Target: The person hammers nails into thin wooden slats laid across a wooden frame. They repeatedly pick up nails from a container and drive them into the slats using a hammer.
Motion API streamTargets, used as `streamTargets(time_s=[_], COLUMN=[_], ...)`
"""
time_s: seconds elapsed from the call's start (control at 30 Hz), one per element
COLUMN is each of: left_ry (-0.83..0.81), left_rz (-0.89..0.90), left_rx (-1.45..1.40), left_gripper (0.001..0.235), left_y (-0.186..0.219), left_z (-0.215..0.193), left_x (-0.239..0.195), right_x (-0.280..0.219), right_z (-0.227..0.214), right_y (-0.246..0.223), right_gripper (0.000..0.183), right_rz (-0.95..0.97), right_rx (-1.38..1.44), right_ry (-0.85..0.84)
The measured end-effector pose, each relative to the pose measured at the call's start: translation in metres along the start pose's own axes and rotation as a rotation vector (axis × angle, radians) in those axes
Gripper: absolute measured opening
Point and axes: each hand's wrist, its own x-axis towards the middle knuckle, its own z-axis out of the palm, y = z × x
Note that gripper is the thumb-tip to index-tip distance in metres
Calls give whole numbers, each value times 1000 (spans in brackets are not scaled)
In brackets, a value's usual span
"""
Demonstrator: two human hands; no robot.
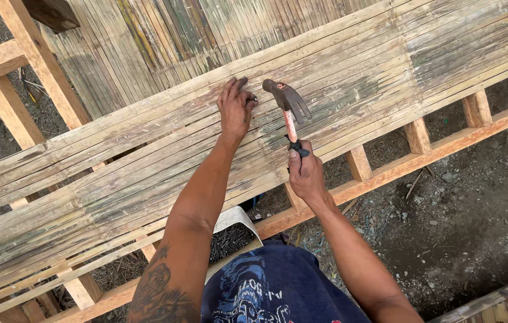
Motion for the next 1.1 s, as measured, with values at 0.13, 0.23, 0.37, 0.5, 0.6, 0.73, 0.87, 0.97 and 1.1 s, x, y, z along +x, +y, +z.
streamTargets(time_s=[0.13,0.23,0.37,0.5,0.6,0.73,0.87,0.97,1.1], left_ry=[0,-4,-14,-62,-59,-107,-95,-102,-121], left_rz=[-2,-1,-17,-31,69,-175,-204,-241,-270], left_rx=[-2,10,17,39,216,236,245,225,234], left_gripper=[13,14,11,18,53,79,78,78,79], left_y=[0,0,-5,-4,-8,-16,-12,-3,-2], left_z=[1,1,5,1,-18,-44,-46,-44,-50], left_x=[-1,2,0,0,-11,-21,-17,-23,-15], right_x=[18,17,5,20,21,-20,-5,39,33], right_z=[14,16,26,30,22,2,18,19,-10], right_y=[3,9,13,12,12,12,3,5,11], right_gripper=[20,20,21,22,22,24,28,27,23], right_rz=[16,136,-61,231,178,-113,-77,179,-139], right_rx=[-181,-147,-57,-124,-94,78,11,-112,135], right_ry=[-45,-120,60,-149,-68,140,81,-44,242])
